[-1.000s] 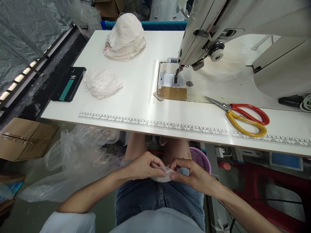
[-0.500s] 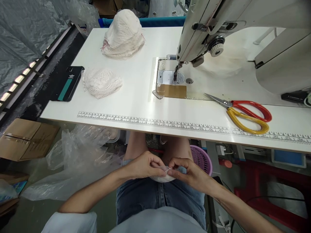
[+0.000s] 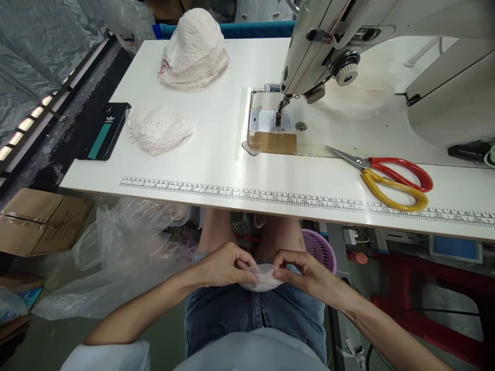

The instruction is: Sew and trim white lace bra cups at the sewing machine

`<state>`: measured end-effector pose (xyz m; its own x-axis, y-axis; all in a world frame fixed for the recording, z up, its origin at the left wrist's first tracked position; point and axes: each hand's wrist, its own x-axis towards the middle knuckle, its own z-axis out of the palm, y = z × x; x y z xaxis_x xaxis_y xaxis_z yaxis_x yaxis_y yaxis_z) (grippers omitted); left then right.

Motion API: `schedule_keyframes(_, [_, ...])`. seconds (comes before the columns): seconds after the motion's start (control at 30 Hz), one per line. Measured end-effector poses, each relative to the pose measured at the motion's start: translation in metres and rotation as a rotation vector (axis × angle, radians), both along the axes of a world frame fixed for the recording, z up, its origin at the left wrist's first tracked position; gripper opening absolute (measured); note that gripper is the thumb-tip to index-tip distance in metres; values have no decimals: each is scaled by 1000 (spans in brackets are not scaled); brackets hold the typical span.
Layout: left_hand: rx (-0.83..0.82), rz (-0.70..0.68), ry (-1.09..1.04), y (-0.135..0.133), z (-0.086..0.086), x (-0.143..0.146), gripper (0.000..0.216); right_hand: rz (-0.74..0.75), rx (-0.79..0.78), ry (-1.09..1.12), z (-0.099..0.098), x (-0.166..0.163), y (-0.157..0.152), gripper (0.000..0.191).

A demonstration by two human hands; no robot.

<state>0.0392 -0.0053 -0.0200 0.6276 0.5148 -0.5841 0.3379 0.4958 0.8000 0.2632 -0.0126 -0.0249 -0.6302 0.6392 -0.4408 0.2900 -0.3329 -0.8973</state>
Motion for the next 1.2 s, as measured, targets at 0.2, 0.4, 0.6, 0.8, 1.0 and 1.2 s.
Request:
schedule_keyframes(0.2, [-34,7,-7,1,-1,-2,33,-4,-1,0,0,-1,0,27])
schedule_keyframes(0.4, [4,-28,-49,3,1,1,33,-1,3,-19,1,-5,0,29])
schedule_keyframes(0.6, [51,-10,-20,3,-1,9,23,1,38,-37,1,-5,-1,29])
schedule_keyframes(0.8, [-12,23,-46,3,1,8,19,47,53,-58,5,-6,2,30])
schedule_keyframes(1.0, [-32,37,-66,2,-1,6,22,87,86,-68,3,-5,2,27])
schedule_keyframes(1.2, [5,16,-25,2,-4,4,22,97,111,-105,0,-5,-1,28])
